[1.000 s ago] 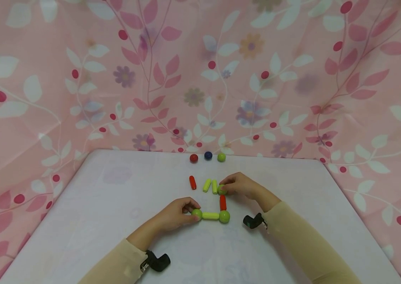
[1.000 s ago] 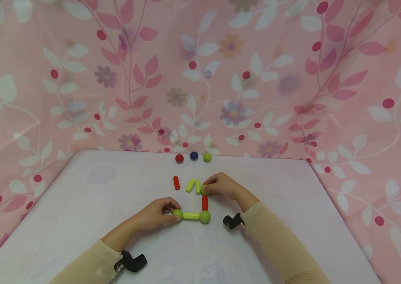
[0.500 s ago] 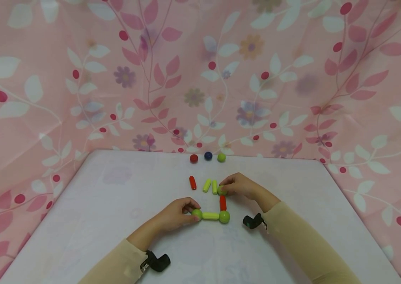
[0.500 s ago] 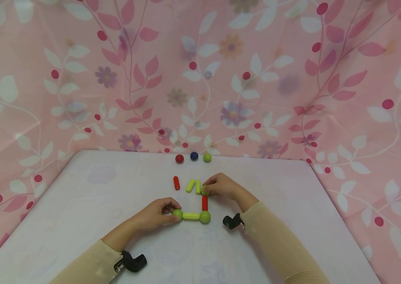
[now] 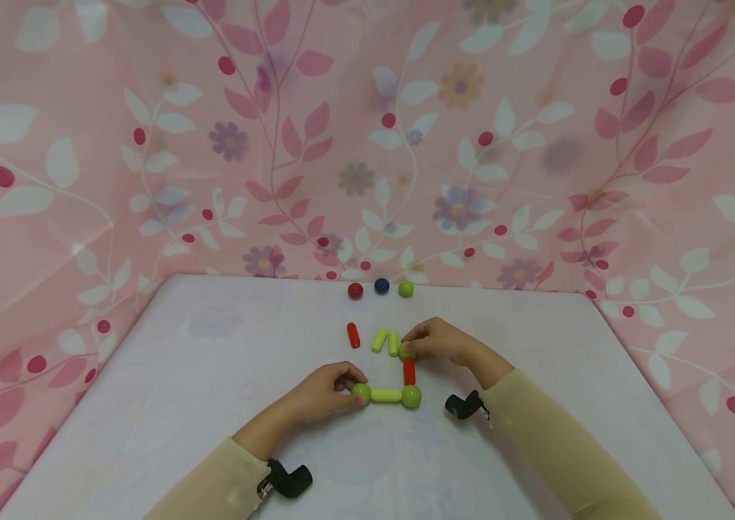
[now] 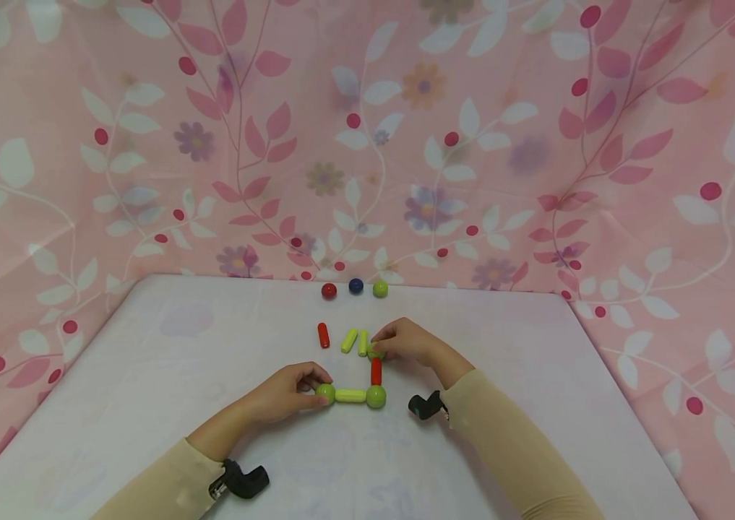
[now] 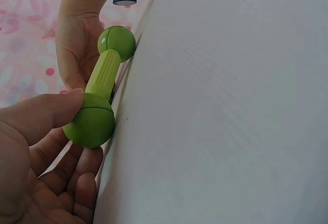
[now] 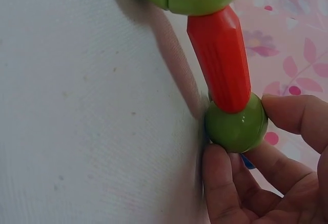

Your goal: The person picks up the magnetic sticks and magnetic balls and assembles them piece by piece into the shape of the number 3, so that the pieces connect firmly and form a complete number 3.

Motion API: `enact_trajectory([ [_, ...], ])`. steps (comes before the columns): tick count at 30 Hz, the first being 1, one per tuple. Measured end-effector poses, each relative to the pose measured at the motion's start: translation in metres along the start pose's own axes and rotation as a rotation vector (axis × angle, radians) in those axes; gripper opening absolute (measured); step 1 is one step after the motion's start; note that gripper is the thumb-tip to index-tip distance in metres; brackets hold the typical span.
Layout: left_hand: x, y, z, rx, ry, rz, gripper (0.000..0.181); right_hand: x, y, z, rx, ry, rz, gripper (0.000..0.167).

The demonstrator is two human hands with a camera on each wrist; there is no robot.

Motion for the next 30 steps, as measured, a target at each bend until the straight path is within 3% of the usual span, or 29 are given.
enact_trajectory([
  [30, 0.0006, 0.0007, 0.0, 0.012, -0.032, 0.013, 0.026, 0.0015, 0.0, 0.0004, -0.009, 0.018, -0.002, 0.031],
])
Point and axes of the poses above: each hand's wrist, its own y-axis away from the middle knuckle, its own z-axis out of the palm, x = y × z, the point moved 8 cm from there along -y, towards the middle knuckle, and after that the axes turned 9 degrees about y, right-handed, at the moved point
